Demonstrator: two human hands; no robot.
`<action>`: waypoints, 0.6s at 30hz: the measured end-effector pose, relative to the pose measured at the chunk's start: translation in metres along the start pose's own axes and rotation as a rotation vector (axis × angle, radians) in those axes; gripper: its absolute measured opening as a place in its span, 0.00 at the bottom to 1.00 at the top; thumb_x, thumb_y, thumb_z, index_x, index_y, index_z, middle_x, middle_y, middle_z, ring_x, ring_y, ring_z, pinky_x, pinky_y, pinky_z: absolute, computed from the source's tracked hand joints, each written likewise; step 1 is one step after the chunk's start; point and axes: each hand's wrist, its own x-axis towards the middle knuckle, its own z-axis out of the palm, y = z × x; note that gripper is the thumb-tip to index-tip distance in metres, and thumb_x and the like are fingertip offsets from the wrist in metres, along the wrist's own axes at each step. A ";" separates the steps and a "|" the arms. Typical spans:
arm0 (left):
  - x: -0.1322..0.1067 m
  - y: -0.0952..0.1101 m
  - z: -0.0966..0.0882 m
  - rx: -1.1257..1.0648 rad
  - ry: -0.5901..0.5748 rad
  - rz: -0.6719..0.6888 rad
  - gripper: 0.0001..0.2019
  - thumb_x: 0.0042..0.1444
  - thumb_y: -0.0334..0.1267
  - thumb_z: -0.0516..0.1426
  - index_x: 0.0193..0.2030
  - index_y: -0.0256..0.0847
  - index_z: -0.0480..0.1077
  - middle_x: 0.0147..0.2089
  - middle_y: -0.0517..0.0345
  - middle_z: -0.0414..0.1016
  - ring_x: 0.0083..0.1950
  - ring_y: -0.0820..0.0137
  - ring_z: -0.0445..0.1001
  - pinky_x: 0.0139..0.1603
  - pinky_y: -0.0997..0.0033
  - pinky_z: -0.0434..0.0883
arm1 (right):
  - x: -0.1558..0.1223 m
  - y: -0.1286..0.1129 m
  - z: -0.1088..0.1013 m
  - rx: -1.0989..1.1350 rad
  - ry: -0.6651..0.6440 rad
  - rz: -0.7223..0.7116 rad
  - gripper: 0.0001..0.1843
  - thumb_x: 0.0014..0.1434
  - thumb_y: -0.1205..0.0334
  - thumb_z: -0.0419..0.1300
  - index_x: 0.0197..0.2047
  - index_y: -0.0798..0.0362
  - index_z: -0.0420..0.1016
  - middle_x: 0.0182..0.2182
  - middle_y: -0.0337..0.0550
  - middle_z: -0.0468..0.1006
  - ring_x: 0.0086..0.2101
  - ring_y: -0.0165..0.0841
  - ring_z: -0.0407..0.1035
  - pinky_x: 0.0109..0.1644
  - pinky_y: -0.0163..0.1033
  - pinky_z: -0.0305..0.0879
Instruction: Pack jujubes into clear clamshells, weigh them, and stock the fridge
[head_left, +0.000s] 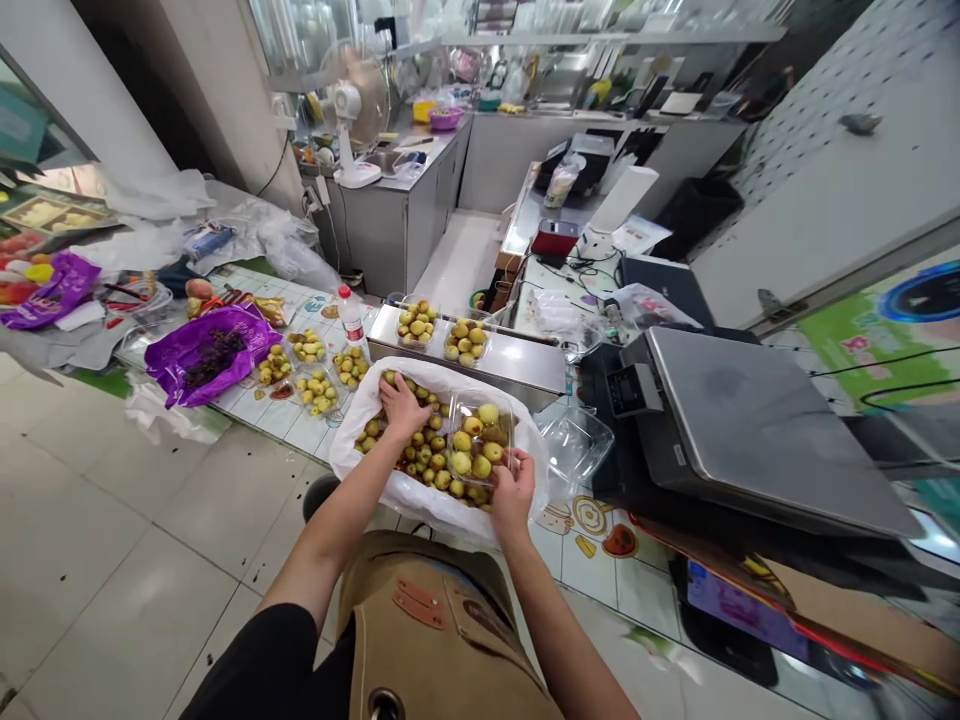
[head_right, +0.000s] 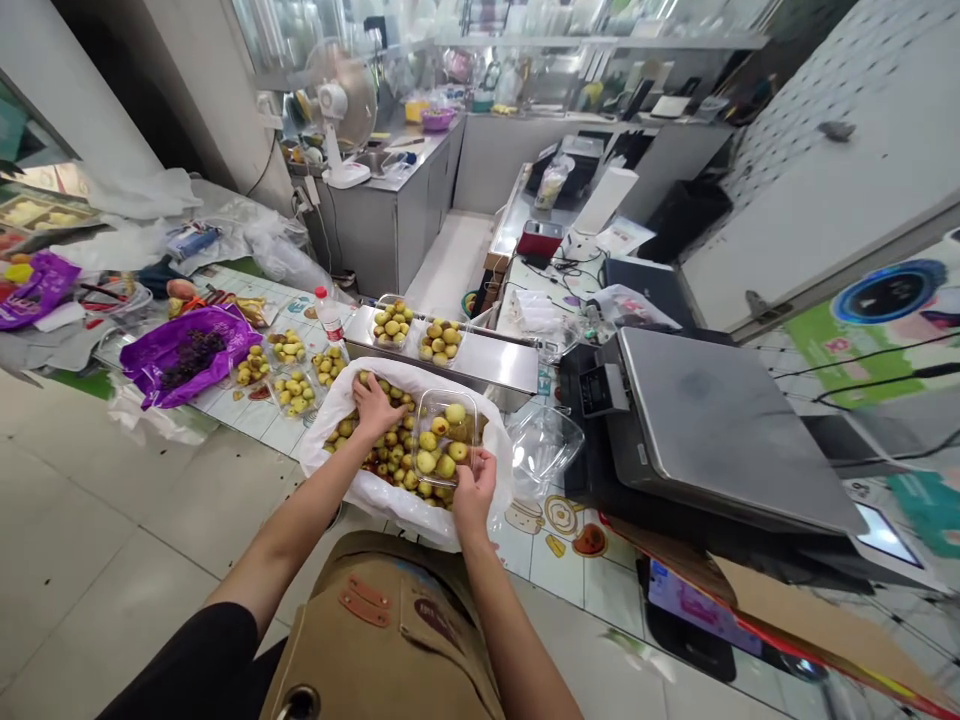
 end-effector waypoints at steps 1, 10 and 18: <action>0.001 0.003 0.000 0.016 0.008 -0.008 0.57 0.49 0.53 0.73 0.75 0.33 0.46 0.76 0.21 0.44 0.75 0.35 0.57 0.72 0.41 0.61 | 0.000 0.001 0.000 0.002 -0.007 0.022 0.21 0.48 0.54 0.62 0.46 0.46 0.67 0.39 0.37 0.76 0.38 0.37 0.72 0.42 0.41 0.70; -0.004 0.011 -0.004 0.137 -0.095 0.046 0.41 0.51 0.59 0.72 0.65 0.47 0.64 0.68 0.40 0.58 0.67 0.41 0.64 0.67 0.44 0.65 | 0.010 0.011 -0.004 -0.097 -0.029 0.028 0.21 0.49 0.53 0.63 0.46 0.46 0.69 0.38 0.35 0.76 0.37 0.36 0.71 0.40 0.40 0.70; -0.024 0.014 -0.015 0.248 -0.196 0.262 0.27 0.58 0.49 0.69 0.62 0.47 0.72 0.70 0.37 0.56 0.70 0.30 0.57 0.62 0.37 0.69 | 0.007 0.005 -0.002 -0.098 -0.035 0.094 0.23 0.47 0.52 0.65 0.46 0.46 0.69 0.38 0.37 0.77 0.37 0.37 0.71 0.40 0.41 0.69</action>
